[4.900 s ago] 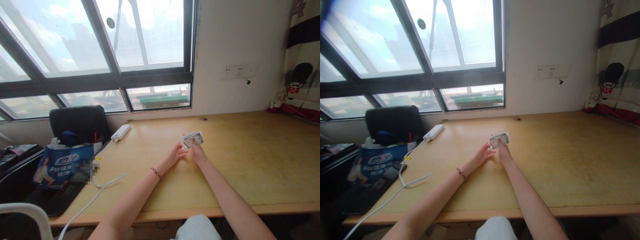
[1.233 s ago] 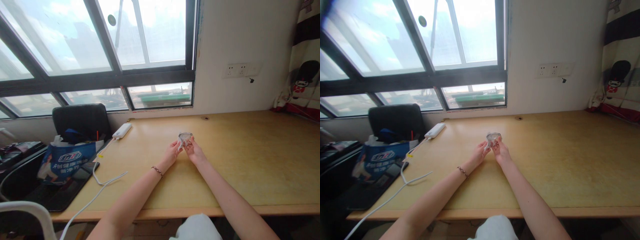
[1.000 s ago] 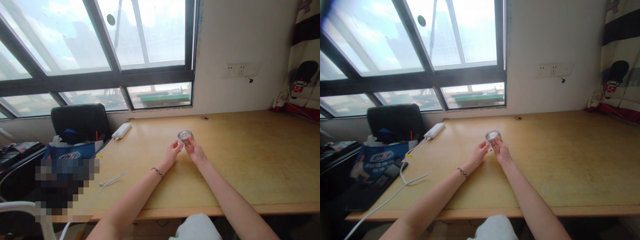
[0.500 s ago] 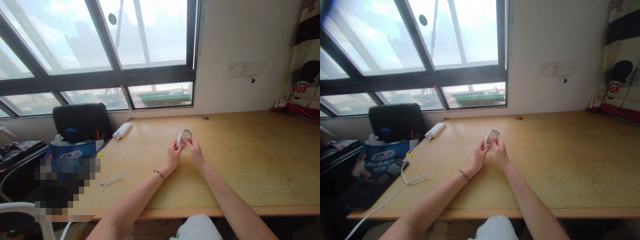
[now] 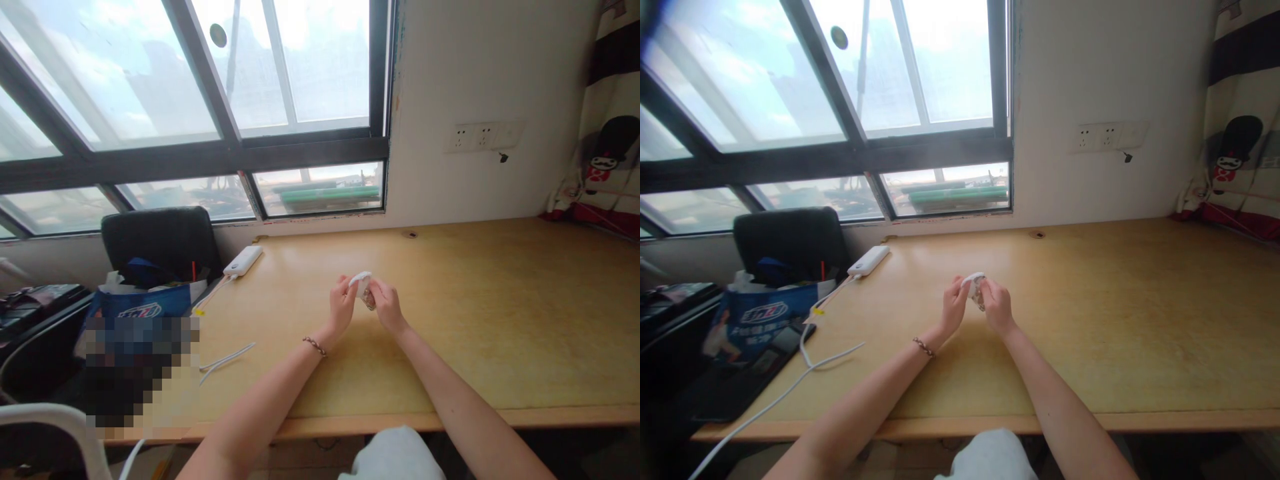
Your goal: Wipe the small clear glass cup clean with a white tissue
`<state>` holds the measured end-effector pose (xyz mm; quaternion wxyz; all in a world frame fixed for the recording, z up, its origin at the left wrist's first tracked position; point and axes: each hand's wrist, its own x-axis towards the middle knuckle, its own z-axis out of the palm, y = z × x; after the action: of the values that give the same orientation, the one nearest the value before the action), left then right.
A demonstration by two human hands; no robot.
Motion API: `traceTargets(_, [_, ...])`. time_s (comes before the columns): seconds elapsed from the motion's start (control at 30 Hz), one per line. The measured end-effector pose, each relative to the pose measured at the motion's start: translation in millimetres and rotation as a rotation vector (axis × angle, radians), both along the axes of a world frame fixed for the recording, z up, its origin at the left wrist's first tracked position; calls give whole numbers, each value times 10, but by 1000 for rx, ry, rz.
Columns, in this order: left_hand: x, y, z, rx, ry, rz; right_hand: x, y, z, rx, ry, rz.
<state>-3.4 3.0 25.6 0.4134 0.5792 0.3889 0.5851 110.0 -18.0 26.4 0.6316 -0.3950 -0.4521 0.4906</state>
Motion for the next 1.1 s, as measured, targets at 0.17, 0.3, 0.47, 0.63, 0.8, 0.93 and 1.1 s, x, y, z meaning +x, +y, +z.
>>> traceTargets(0.17, [-33,237,-168,-529,-268,-304,-15,9,63,86,48,-49])
traceTargets(0.3, [18,232,-234,-584,-349,-391,21,93,85,0,397,1])
traceTargets(0.47, [85,138,-214,-574,-314,-439,133,210,21,-207,738,145])
traceTargets(0.63, [72,121,-162,-390,-255,-264,194,269,-85,-272,802,141])
traceTargets(0.8, [12,83,-75,-55,-60,-68,190,293,-145,-309,781,129])
traceTargets(0.93, [26,23,-38,61,-51,-125,214,305,-152,-342,847,97])
traceTargets(1.1, [62,-16,-41,74,-8,-61,245,319,-167,-344,794,83])
